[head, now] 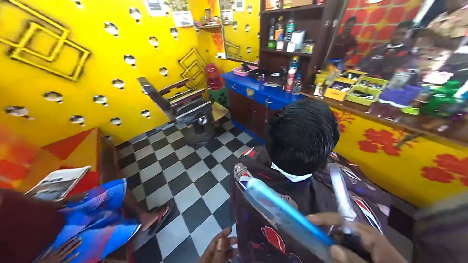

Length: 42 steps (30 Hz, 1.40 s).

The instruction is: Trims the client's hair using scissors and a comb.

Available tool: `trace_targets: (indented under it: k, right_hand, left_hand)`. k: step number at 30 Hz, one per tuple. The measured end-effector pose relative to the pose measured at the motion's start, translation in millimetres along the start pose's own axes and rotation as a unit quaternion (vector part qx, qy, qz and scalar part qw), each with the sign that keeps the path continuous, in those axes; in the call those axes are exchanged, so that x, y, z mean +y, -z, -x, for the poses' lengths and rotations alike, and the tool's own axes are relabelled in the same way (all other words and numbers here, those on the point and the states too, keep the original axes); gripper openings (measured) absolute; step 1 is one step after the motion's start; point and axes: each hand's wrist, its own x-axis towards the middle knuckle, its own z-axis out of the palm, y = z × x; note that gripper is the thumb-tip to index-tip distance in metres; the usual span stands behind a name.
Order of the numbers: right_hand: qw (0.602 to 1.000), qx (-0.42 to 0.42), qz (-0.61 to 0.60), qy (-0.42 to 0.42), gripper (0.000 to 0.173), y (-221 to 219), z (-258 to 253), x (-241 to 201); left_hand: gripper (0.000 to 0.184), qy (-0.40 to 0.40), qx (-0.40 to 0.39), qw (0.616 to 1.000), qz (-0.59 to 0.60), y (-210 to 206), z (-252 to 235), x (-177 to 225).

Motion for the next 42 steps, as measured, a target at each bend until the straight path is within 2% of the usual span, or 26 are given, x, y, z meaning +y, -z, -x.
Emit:
trace_targets:
  k: [3, 6, 13, 18, 20, 23, 29, 33, 36, 40, 42]
  right_hand:
    - [0.988, 0.098, -0.077, 0.090, 0.031, -6.4, 22.4, -19.9]
    - [0.977, 0.183, -0.017, 0.105, 0.032, -3.6, 37.0, -37.8]
    - [0.955, 0.282, 0.059, 0.066, 0.029, 36.1, 45.7, -65.4]
    - [0.938, 0.336, 0.072, -0.042, 0.029, 110.7, -8.6, -55.0]
    - [0.936, 0.335, 0.066, -0.083, 0.030, 139.9, -45.7, -47.7]
    - [0.937, 0.324, 0.031, -0.132, 0.023, 170.9, -93.6, -39.3]
    - [0.943, 0.252, 0.017, -0.217, 0.023, 200.2, -146.9, -40.2]
    - [0.940, 0.197, 0.052, -0.275, 0.022, 199.3, -158.8, -62.1]
    - [0.938, 0.173, 0.068, -0.293, 0.022, 188.1, -165.3, -84.3]
    - [0.940, 0.156, 0.055, -0.298, 0.020, 170.2, -166.3, -108.4]
    - [0.945, 0.149, 0.054, -0.286, 0.021, 160.5, -166.4, -115.7]
  left_hand:
    - [0.037, -0.128, -0.130, 0.983, -0.006, 8.8, -17.3, 32.2]
    - [0.034, -0.214, -0.243, 0.946, 0.003, 13.9, -41.9, 47.2]
    - [0.030, -0.320, -0.304, 0.897, -0.006, 13.3, -114.7, 83.0]
    - [0.035, -0.331, -0.290, 0.898, -0.016, 17.3, -160.8, 124.6]
    - [0.044, -0.299, -0.279, 0.912, -0.018, 15.0, -182.8, 135.1]
    - [0.057, -0.216, -0.318, 0.922, 0.043, 7.2, -231.5, 144.8]
    - [0.060, -0.113, -0.431, 0.891, 0.087, -40.0, -330.8, 149.1]
    - [0.064, -0.079, -0.519, 0.844, 0.114, -87.5, -365.8, 150.1]
    - [0.068, -0.096, -0.583, 0.802, 0.092, -115.1, -371.2, 155.2]
    - [0.070, -0.186, -0.660, 0.725, 0.064, -139.8, -370.7, 160.9]
    - [0.071, -0.238, -0.668, 0.704, 0.046, -148.6, -369.8, 164.8]
